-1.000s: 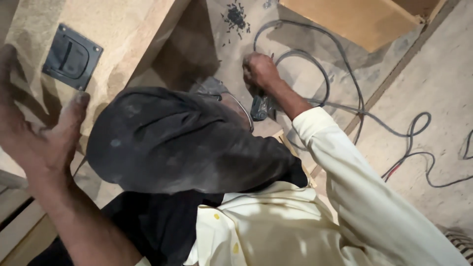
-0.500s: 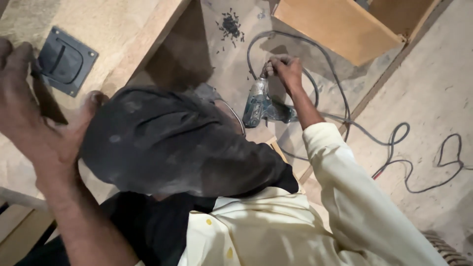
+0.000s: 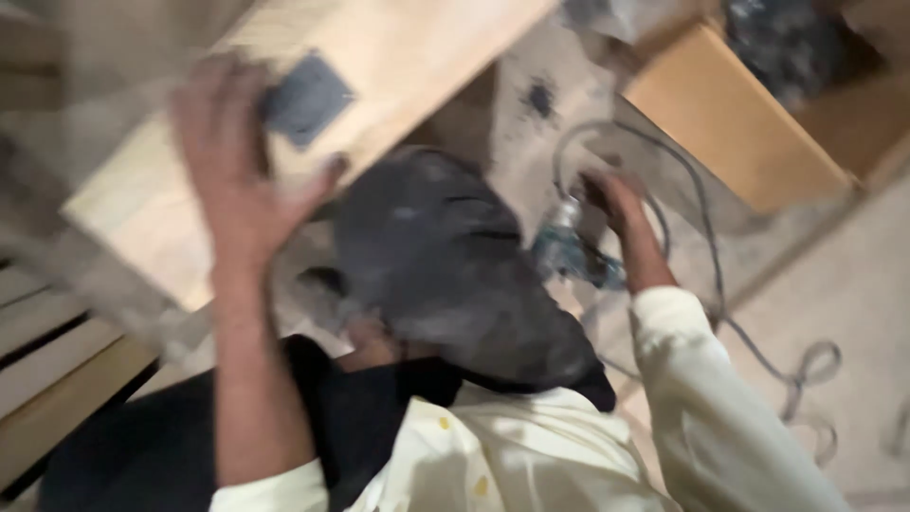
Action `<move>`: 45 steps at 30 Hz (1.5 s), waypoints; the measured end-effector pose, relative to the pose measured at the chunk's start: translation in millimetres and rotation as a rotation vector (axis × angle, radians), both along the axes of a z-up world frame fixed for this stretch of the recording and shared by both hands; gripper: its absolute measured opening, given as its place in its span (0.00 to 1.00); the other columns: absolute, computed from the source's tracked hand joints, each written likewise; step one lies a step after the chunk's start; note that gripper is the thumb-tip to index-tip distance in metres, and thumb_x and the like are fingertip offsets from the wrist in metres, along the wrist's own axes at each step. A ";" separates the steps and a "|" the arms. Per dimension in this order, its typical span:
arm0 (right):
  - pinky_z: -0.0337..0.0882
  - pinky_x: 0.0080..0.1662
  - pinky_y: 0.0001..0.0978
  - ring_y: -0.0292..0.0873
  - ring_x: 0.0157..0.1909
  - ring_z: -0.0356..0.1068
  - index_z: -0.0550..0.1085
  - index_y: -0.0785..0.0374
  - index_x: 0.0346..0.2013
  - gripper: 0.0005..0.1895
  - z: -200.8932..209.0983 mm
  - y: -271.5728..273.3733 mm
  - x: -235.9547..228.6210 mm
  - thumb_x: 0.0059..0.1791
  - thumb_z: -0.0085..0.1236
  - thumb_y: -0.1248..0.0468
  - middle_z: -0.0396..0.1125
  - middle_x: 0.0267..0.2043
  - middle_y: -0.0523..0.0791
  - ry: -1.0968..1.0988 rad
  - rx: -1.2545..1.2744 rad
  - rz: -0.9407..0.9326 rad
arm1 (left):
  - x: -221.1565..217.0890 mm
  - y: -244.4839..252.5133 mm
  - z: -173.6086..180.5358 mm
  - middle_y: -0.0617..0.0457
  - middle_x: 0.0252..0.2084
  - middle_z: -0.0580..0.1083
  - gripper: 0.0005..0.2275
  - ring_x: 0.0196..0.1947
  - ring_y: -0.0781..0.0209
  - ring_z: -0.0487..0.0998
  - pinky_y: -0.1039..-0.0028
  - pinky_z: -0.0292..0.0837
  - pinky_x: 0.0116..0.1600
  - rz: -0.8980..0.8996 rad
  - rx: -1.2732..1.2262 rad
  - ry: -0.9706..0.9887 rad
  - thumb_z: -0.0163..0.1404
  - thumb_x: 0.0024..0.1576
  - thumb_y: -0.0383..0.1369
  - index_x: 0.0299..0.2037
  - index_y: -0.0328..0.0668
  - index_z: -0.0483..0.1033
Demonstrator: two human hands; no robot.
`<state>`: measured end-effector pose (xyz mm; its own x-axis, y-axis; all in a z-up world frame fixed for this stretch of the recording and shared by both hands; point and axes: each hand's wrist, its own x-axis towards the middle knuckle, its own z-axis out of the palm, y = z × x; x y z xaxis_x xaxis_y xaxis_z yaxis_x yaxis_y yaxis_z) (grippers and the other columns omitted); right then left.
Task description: Attach metal handles to wooden pieces using a power drill.
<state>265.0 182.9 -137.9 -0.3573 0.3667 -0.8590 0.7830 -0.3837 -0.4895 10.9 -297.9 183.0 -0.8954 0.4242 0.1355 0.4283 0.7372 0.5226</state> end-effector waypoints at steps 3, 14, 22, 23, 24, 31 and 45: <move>0.74 0.34 0.34 0.42 0.30 0.73 0.76 0.61 0.36 0.05 27.5 -26.4 -21.3 0.49 0.64 0.64 0.72 0.31 0.44 0.041 -0.003 -0.055 | -3.4 -4.2 -1.6 0.41 0.74 0.63 0.38 0.77 0.40 0.59 0.41 0.45 0.80 0.018 -0.047 0.041 0.63 0.57 0.58 0.71 0.41 0.67; 0.64 0.36 0.37 0.46 0.33 0.66 0.76 0.69 0.37 0.12 33.9 -25.3 45.6 0.56 0.64 0.61 0.69 0.34 0.47 0.165 0.217 0.112 | -4.5 -0.3 11.6 0.44 0.71 0.65 0.38 0.77 0.40 0.57 0.42 0.44 0.80 0.064 0.076 0.015 0.70 0.50 0.48 0.69 0.44 0.68; 0.68 0.60 0.43 0.55 0.63 0.66 0.61 0.65 0.70 0.29 -18.8 -35.6 187.6 0.56 0.47 0.56 0.64 0.65 0.56 0.321 0.618 0.968 | -7.1 -4.3 10.2 0.47 0.72 0.65 0.33 0.77 0.46 0.59 0.48 0.45 0.82 0.097 0.113 -0.012 0.70 0.47 0.46 0.63 0.51 0.73; 0.68 0.60 0.43 0.55 0.63 0.66 0.61 0.65 0.70 0.29 -14.9 -34.3 187.9 0.56 0.47 0.56 0.64 0.65 0.56 0.320 0.622 0.978 | -7.0 -7.2 12.0 0.47 0.72 0.65 0.33 0.77 0.46 0.59 0.48 0.45 0.82 0.105 0.119 -0.013 0.70 0.47 0.46 0.63 0.51 0.73; 0.68 0.59 0.42 0.52 0.61 0.67 0.59 0.64 0.71 0.29 -11.8 -32.7 185.9 0.57 0.43 0.55 0.64 0.64 0.54 0.309 0.470 0.766 | -8.9 -9.5 13.7 0.46 0.72 0.65 0.34 0.76 0.45 0.59 0.49 0.45 0.81 0.081 0.126 -0.028 0.71 0.46 0.46 0.63 0.50 0.73; 0.69 0.58 0.44 0.51 0.57 0.70 0.65 0.65 0.65 0.31 196.2 -88.7 70.3 0.50 0.57 0.57 0.68 0.58 0.54 0.234 0.651 0.869 | -17.7 -32.5 11.6 0.47 0.73 0.64 0.42 0.76 0.46 0.59 0.51 0.42 0.81 -0.015 0.238 -0.184 0.70 0.42 0.47 0.69 0.47 0.68; 0.69 0.56 0.41 0.51 0.58 0.62 0.60 0.64 0.64 0.29 412.9 107.6 -27.6 0.54 0.58 0.54 0.59 0.59 0.53 0.393 0.290 0.702 | -6.8 -11.8 -4.0 0.47 0.65 0.69 0.28 0.72 0.43 0.63 0.50 0.50 0.79 0.091 0.251 0.089 0.72 0.50 0.42 0.58 0.46 0.77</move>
<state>237.5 290.4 275.0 -0.8362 0.1346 -0.5316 0.5452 0.3095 -0.7791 4.2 -309.7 179.0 -0.9083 0.2856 0.3055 0.4182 0.6270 0.6573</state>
